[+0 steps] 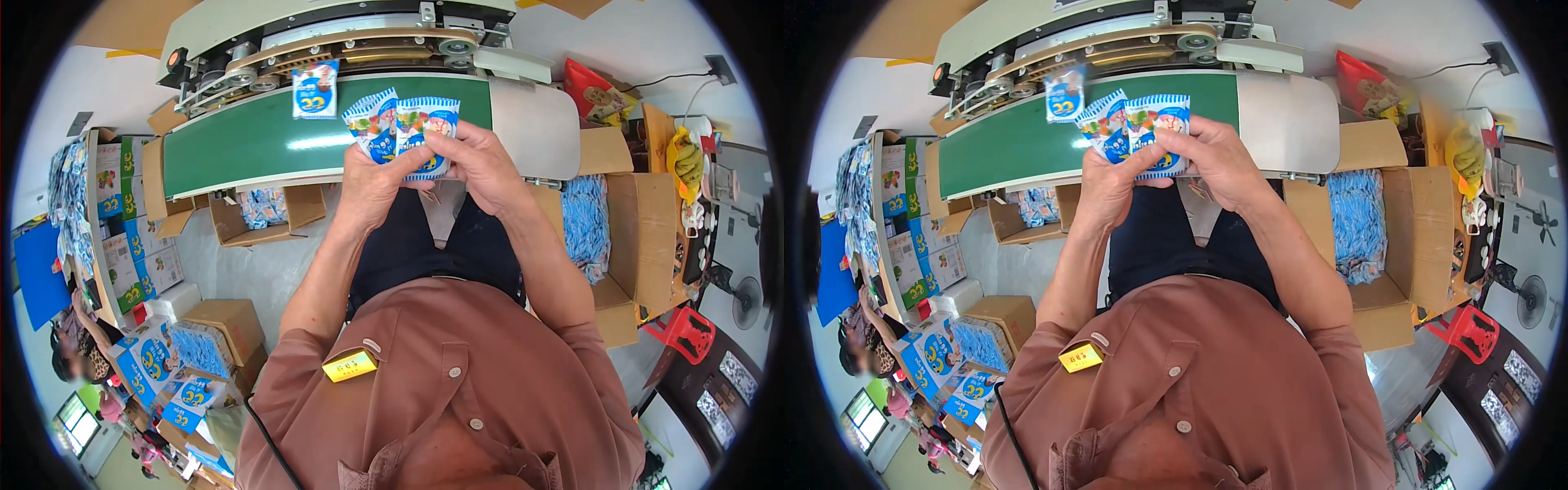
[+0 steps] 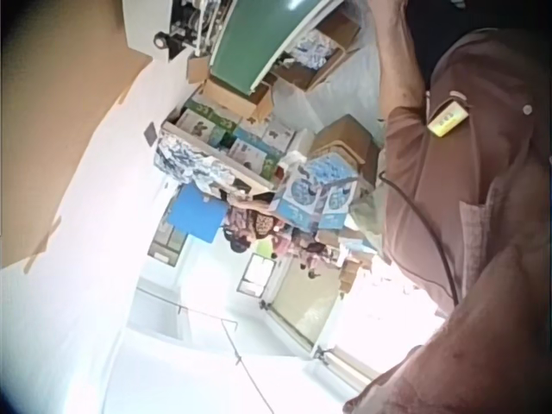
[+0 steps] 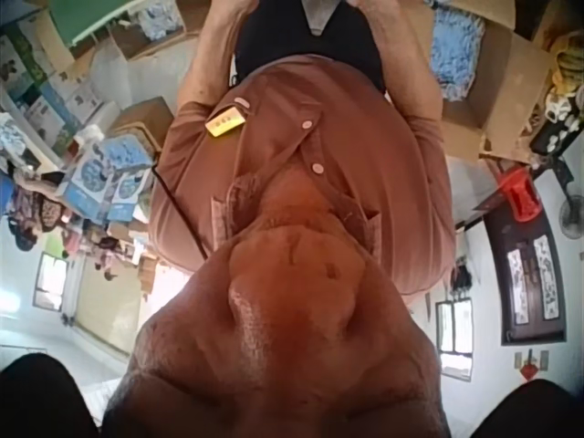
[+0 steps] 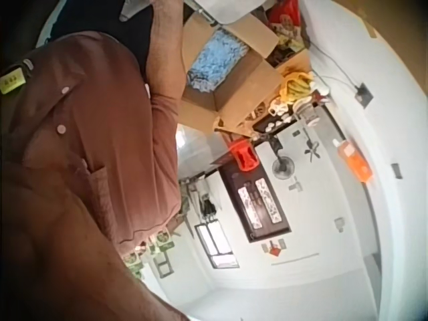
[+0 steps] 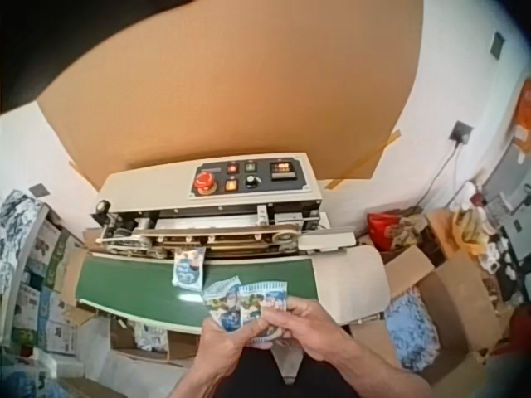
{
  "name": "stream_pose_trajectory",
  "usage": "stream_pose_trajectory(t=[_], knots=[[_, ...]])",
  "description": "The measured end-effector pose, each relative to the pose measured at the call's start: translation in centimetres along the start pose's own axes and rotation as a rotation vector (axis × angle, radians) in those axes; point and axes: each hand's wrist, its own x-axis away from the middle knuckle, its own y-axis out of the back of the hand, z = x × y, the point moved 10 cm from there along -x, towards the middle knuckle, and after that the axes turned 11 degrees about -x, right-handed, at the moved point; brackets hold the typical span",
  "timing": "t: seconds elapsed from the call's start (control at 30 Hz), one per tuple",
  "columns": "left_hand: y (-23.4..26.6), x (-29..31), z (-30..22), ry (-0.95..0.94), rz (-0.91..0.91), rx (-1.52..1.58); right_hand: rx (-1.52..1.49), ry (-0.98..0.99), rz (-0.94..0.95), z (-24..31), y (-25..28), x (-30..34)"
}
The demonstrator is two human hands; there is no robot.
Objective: Counting and packing small packets into cardboard boxes at a conveyor belt.
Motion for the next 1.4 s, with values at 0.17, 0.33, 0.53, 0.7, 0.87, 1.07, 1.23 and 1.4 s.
stream_pose_trajectory(t=[0.17, 0.33, 0.53, 0.7, 0.87, 1.07, 1.23, 1.4], knots=[[1.0, -0.2, 0.5, 0.01, -0.042, 0.09, -0.102, 0.197, -0.253, 3.4, 3.8, 0.6], [2.1, -0.2, 0.5, 0.072, -0.013, 0.082, 0.021, 0.195, -0.429, 6.4, 8.4, -0.1], [1.9, -0.3, 0.7, 0.094, 0.023, 0.05, 0.056, 0.163, -0.44, 6.5, 9.7, -2.4], [2.9, -0.3, 1.4, 0.104, 0.0, 0.057, 0.088, 0.146, -0.435, 6.4, 8.5, -4.0], [3.7, -0.1, 1.3, 0.11, -0.019, 0.05, 0.07, 0.136, -0.409, 4.3, 6.2, -6.4], [5.0, 0.7, 0.5, 0.077, 0.001, 0.14, 0.11, 0.208, -0.393, 2.9, 3.2, -6.2], [3.8, 1.2, 0.3, 0.061, 0.018, 0.04, 0.097, 0.212, -0.247, 1.3, 0.5, -1.3], [-0.5, 0.6, 1.2, 0.08, 0.208, -0.055, 0.357, -0.067, 0.015, -0.7, -0.8, 0.5]])
